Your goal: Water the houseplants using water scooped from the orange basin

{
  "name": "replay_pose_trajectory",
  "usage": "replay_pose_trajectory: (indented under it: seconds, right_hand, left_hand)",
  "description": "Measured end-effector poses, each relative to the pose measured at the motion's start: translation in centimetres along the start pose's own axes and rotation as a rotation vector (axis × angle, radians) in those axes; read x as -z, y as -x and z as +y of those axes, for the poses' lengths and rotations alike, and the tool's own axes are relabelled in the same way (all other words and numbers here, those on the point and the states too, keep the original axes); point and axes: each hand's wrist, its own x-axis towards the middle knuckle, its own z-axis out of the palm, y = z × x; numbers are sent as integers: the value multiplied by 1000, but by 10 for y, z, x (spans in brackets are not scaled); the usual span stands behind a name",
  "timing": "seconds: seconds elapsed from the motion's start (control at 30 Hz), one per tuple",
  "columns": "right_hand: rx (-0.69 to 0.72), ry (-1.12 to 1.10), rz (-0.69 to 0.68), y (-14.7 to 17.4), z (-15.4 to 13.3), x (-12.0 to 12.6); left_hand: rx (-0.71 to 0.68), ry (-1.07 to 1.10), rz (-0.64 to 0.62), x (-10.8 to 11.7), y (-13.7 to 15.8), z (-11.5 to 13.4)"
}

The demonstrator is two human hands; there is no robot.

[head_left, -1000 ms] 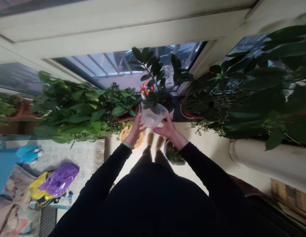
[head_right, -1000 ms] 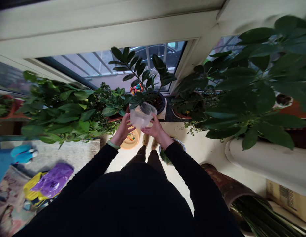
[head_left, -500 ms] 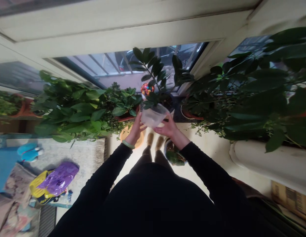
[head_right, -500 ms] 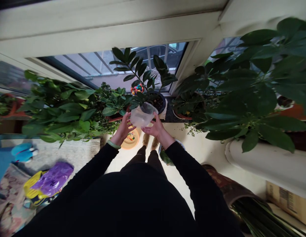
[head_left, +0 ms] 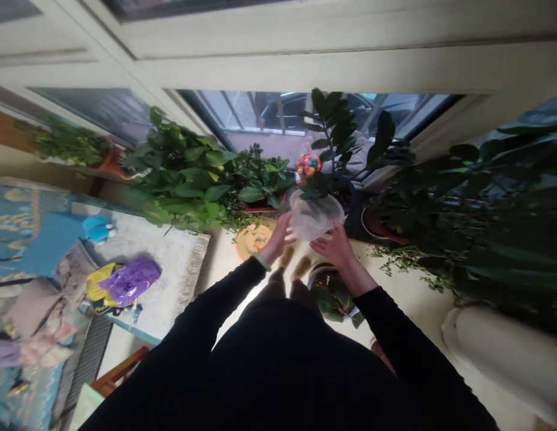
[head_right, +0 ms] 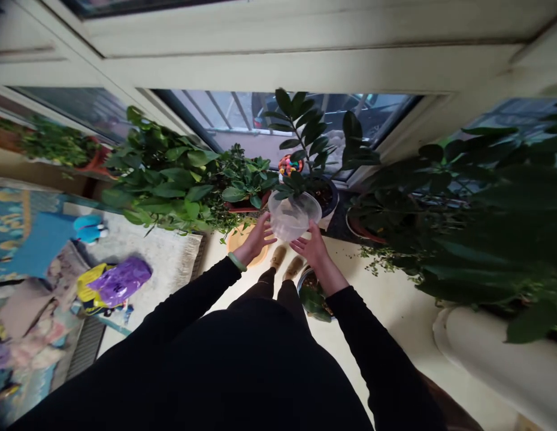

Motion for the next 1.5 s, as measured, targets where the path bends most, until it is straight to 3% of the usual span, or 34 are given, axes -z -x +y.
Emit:
replay_pose_trajectory:
  seconds: [0.2,0.37,0.5,0.7,0.97,1.13,1.5]
  right_hand:
    - [60,161,-60,1,10,20]
    - [33,241,-107,11,26,15]
    - [-22,303,-154,22,47,-6]
    - [-99,361,-194,27,79,-58]
    - [-228,439,-205,17,86,-117]
    - [-309,466,-195,2,71,-130]
    - [-473,525,-289,-25,36,-129]
  left_hand:
    - [-1,104,-19,7,19,-23]
    - [-28,145,66,28,44,-29]
    - [-27,152,138,62,61,-24]
    - [-33,119,165,121,77,-12]
    - [-36,58,176,174,64,6]
    - [-9,53,190,176,54,17]
    - [-49,78,292,149,50,37]
